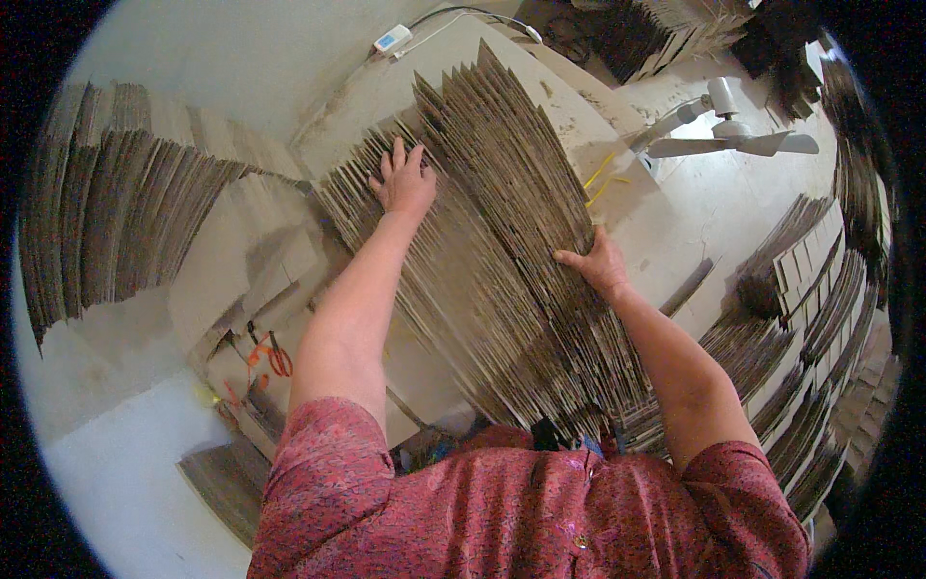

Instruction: The person gathers flat cardboard pieces, stacks them on a table, aligns the edges, and secures the stack with yellow plastic ties. They then move the bundle and handle a patterned bag and a white plastic strip.

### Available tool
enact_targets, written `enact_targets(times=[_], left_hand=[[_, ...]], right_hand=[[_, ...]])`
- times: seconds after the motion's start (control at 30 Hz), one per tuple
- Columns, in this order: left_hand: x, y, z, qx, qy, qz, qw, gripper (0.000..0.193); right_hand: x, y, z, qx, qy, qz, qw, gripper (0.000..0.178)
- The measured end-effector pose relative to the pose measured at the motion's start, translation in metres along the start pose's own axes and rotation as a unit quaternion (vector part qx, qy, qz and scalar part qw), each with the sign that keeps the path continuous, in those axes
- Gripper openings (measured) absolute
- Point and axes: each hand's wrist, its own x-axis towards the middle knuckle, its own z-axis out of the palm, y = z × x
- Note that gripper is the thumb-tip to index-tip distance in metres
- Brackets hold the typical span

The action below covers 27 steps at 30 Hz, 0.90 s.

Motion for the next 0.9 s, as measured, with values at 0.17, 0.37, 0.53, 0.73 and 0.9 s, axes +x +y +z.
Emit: enact_targets(times=[0.17,0.37,0.53,0.73,0.9], left_hand=[[0.011,0.025,0.004,-0.048,0.042,-0.058,0.996,0.055],[0.015,0.017,0.019,-0.046,0.087,-0.058,0.993,0.052],[0.018,0.049,-0.009,0.038,-0.041,0.033,0.998,0.068],[0.025,0.034,0.003,-0.015,0.0,-0.015,1.0,0.045],[0.028,0.057,0.003,-0.02,0.05,-0.049,0.997,0.059]], right_hand=[[0.002,0.003,0.0,-0.03,-0.005,0.008,1.0,0.079],[0.0,0.0,-0.002,0.001,-0.024,0.015,1.0,0.082],[0.004,0.012,0.004,-0.019,-0.019,0.013,1.0,0.083],[0.0,-0.002,-0.004,-0.009,-0.034,0.025,0.999,0.083],[0.004,0.008,0.002,-0.017,-0.027,0.014,0.999,0.085]])
